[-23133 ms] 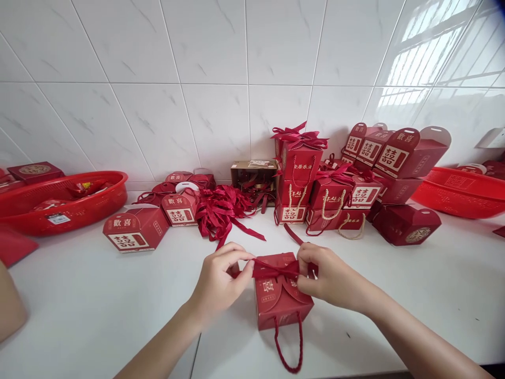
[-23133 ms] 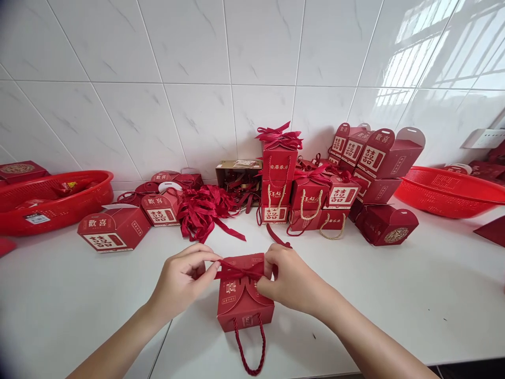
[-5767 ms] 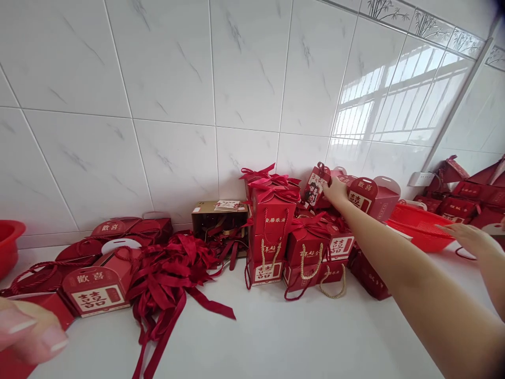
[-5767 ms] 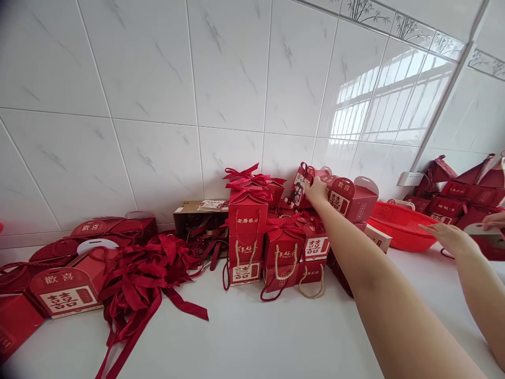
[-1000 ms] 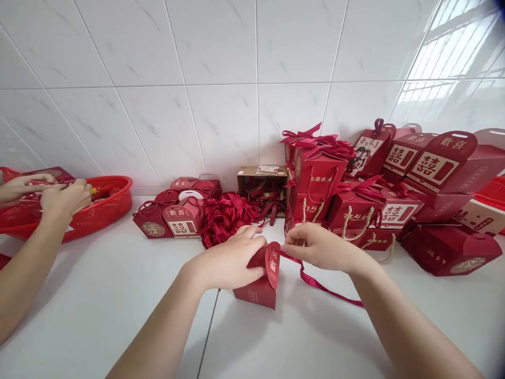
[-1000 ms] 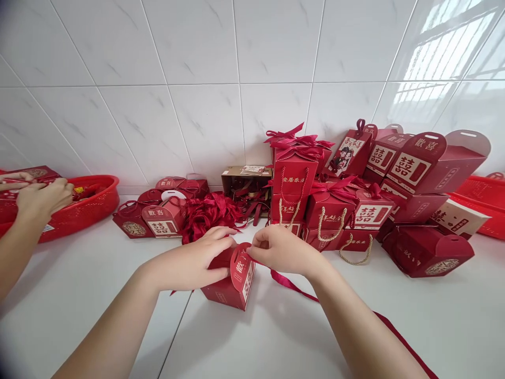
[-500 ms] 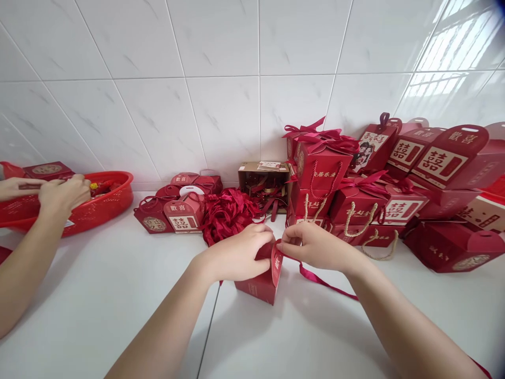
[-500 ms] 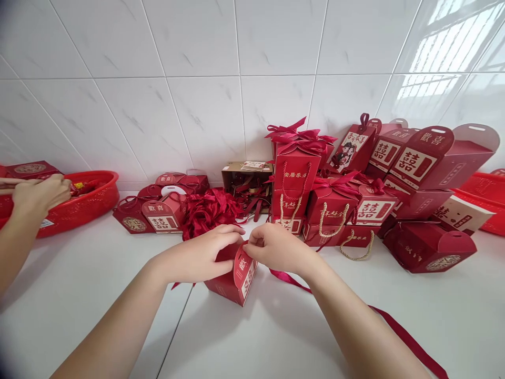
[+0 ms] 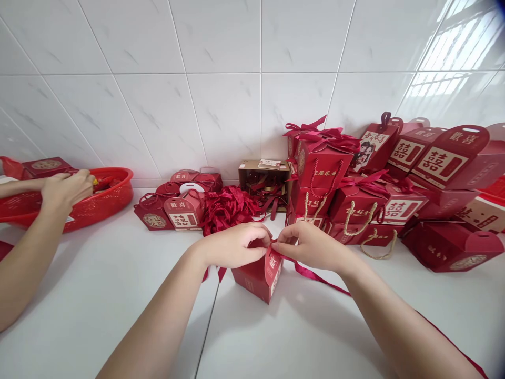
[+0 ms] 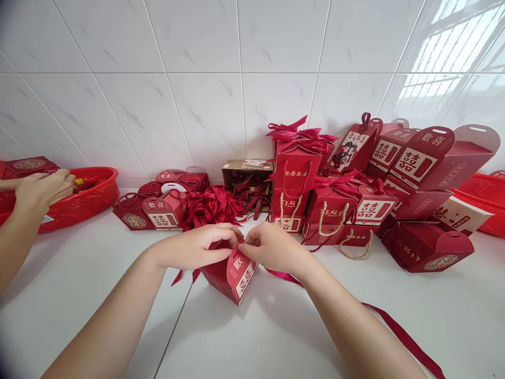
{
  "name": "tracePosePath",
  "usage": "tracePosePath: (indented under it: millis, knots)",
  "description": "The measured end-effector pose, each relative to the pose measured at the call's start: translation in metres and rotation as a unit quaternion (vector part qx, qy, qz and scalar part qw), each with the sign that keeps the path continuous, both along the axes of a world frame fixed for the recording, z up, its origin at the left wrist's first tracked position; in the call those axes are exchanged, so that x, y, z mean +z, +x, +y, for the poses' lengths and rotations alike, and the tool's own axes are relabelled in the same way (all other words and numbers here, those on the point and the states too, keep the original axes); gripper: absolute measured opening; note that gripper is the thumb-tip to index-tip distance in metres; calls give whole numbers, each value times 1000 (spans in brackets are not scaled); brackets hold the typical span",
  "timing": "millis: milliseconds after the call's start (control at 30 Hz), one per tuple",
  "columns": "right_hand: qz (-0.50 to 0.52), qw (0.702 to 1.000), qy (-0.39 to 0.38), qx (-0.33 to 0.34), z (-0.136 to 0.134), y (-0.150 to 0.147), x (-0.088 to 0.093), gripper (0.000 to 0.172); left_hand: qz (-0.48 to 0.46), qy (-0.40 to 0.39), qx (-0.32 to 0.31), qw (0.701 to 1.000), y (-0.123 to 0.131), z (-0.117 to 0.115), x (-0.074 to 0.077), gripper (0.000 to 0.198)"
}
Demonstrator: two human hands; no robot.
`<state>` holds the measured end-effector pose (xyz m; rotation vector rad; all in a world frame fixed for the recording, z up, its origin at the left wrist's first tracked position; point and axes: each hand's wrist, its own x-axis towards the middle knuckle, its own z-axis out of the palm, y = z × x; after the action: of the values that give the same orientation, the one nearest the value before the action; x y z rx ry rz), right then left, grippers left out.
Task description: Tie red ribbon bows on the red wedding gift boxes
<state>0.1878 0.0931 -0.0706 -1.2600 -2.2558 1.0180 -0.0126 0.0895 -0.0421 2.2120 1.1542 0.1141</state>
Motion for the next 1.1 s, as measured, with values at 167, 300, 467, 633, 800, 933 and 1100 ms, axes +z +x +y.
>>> tracePosePath:
  millis: [167, 300, 467, 633, 800, 933, 1100]
  knots:
    - [6, 1000, 13, -9, -1, 1, -1, 32, -23, 28, 8, 999, 1, 2, -3, 14]
    - [64, 994, 78, -45, 2, 0, -3, 28, -79, 59, 36, 994, 2, 3, -2, 15]
    - [203, 979, 17, 33, 3, -4, -1, 20, -171, 113, 89, 975, 0, -6, 7, 15]
    - [356, 934, -39, 7, -1, 2, 14, 18, -38, 91, 161, 982, -18, -19, 12, 24]
    - [417, 904, 66, -64, -16, 22, 29, 14, 135, -14, 138, 981, -30, -14, 4, 26]
    - [452, 870, 163, -108, -31, 42, 39, 14, 124, 5, 123, 985, -22, -8, 4, 27]
    - [484, 847, 194, -104, -35, 45, 42, 8, 101, 18, 122, 987, -10, -5, 8, 33]
